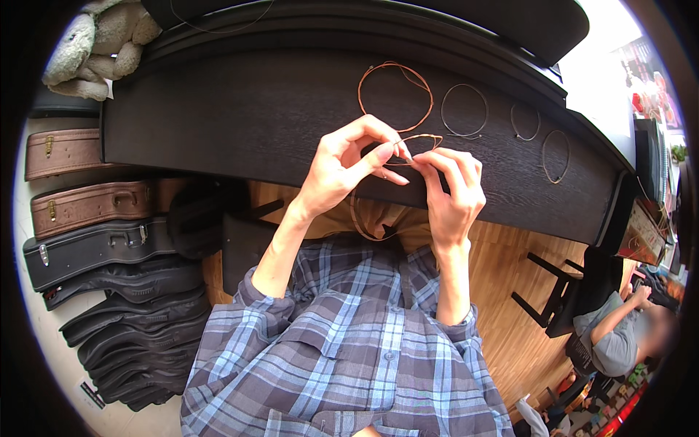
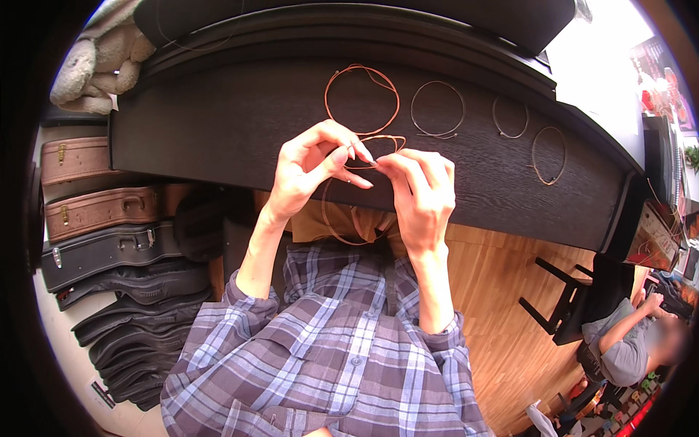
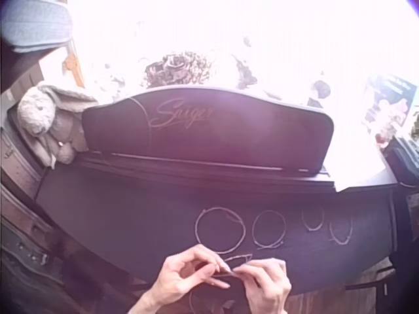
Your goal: The person shapes a copper-colored wire into a circular loop by hand, repeatedly bending and adjusting it. They place the finished loop on the piano surface alongside other similar wire loops.
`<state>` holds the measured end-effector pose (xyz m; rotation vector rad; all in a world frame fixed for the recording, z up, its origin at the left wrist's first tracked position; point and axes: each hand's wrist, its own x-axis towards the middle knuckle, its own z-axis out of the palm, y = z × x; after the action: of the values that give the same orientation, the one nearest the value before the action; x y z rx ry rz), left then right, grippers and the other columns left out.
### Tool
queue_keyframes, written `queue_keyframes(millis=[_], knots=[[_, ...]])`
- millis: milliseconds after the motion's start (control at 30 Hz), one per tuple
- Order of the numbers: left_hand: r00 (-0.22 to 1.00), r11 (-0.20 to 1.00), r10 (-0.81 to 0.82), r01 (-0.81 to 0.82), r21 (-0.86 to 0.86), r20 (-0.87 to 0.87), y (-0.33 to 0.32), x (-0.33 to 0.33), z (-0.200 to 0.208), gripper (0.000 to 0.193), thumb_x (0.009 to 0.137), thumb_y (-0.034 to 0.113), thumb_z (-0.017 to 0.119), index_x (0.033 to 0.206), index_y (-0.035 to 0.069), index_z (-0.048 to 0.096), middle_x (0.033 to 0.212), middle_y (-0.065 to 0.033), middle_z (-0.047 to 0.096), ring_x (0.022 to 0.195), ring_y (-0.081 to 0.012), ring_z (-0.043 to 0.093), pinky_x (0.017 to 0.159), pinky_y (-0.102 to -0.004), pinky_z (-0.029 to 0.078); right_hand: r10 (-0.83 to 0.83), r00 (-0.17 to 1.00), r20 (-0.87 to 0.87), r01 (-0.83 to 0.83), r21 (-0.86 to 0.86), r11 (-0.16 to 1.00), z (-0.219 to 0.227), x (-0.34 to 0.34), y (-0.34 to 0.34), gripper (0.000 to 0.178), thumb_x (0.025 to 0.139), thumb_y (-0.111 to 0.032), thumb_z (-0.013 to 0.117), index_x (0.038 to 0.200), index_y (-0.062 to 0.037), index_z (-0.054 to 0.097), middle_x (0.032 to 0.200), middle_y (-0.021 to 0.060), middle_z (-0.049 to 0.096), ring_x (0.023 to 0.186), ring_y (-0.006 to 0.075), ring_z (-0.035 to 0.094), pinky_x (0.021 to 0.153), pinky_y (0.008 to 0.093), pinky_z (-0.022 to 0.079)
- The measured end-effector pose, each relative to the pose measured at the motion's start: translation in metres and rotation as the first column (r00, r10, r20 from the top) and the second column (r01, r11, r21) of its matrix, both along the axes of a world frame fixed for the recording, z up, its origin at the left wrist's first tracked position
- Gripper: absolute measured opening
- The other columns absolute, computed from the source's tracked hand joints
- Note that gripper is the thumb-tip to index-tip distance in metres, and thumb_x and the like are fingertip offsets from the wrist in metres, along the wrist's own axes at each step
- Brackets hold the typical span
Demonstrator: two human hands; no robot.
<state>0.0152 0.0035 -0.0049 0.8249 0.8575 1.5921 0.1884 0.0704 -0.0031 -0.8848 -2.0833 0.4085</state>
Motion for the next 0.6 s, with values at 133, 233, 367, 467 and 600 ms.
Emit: queue_keyframes(millis=[133, 233, 367, 467, 600], knots=[[0.994, 0.999, -0.014, 0.009, -0.046, -0.104, -0.005, -0.001, 0.004, 0.012, 0.098, 0.004, 0.065, 0.107, -0.004, 0.067, 0.1, -0.0109, 0.069, 0.091, -0.0163, 0.07, 0.078, -0.0298, 0.063, 0.03, 0.999, -0.025, -0.029, 0.042, 0.999, -0.003, 0.005, 0.0, 0.023, 0.07, -0.004, 0.084, 0.089, -0.0129, 0.075, 0.087, -0.0004, 0.068, 0.083, 0.0179, 0.064, 0.078, 0.0329, 0.05], [0.979, 0.998, -0.012, 0.0, -0.06, -0.203, -0.006, 0.0, 0.01, 0.012, 0.098, 0.006, 0.067, 0.107, -0.003, 0.067, 0.098, -0.01, 0.07, 0.088, -0.0159, 0.071, 0.075, -0.027, 0.063, 0.054, 0.997, -0.046, -0.051, 0.063, 0.997, -0.004, 0.006, 0.0, 0.024, 0.068, -0.004, 0.085, 0.088, -0.0133, 0.075, 0.087, -0.0007, 0.067, 0.083, 0.0175, 0.064, 0.077, 0.0326, 0.05], [0.965, 0.983, 0.003, -0.052, -0.178, -0.263, -0.009, -0.009, 0.017, 0.014, 0.098, 0.011, 0.068, 0.106, 0.0, 0.068, 0.094, -0.0083, 0.071, 0.085, -0.0133, 0.072, 0.059, -0.0212, 0.057, 0.068, 0.995, -0.073, -0.061, 0.094, 0.994, -0.003, 0.01, 0.0, 0.025, 0.065, -0.006, 0.086, 0.086, -0.0147, 0.077, 0.084, -0.0021, 0.066, 0.079, 0.0164, 0.061, 0.075, 0.0317, 0.048], [0.95, 0.974, -0.019, -0.053, -0.219, -0.312, -0.01, -0.01, 0.016, 0.014, 0.098, 0.014, 0.069, 0.105, 0.002, 0.068, 0.09, -0.006, 0.073, 0.082, -0.0102, 0.071, 0.047, -0.0177, 0.048, 0.064, 0.996, -0.056, -0.058, 0.089, 0.994, -0.002, 0.014, -0.001, 0.027, 0.062, -0.007, 0.088, 0.085, -0.0163, 0.078, 0.082, -0.0037, 0.063, 0.075, 0.0157, 0.058, 0.074, 0.0322, 0.046], [0.937, 0.978, 0.003, -0.076, -0.196, -0.348, -0.009, -0.008, 0.01, 0.013, 0.098, 0.014, 0.069, 0.104, 0.003, 0.068, 0.09, -0.0058, 0.073, 0.082, -0.0107, 0.072, 0.051, -0.0189, 0.05, 0.092, 0.989, -0.112, -0.085, 0.058, 0.995, -0.004, 0.018, -0.002, 0.028, 0.061, -0.007, 0.09, 0.084, -0.0176, 0.078, 0.079, -0.0048, 0.062, 0.073, 0.015, 0.055, 0.072, 0.0324, 0.044]])
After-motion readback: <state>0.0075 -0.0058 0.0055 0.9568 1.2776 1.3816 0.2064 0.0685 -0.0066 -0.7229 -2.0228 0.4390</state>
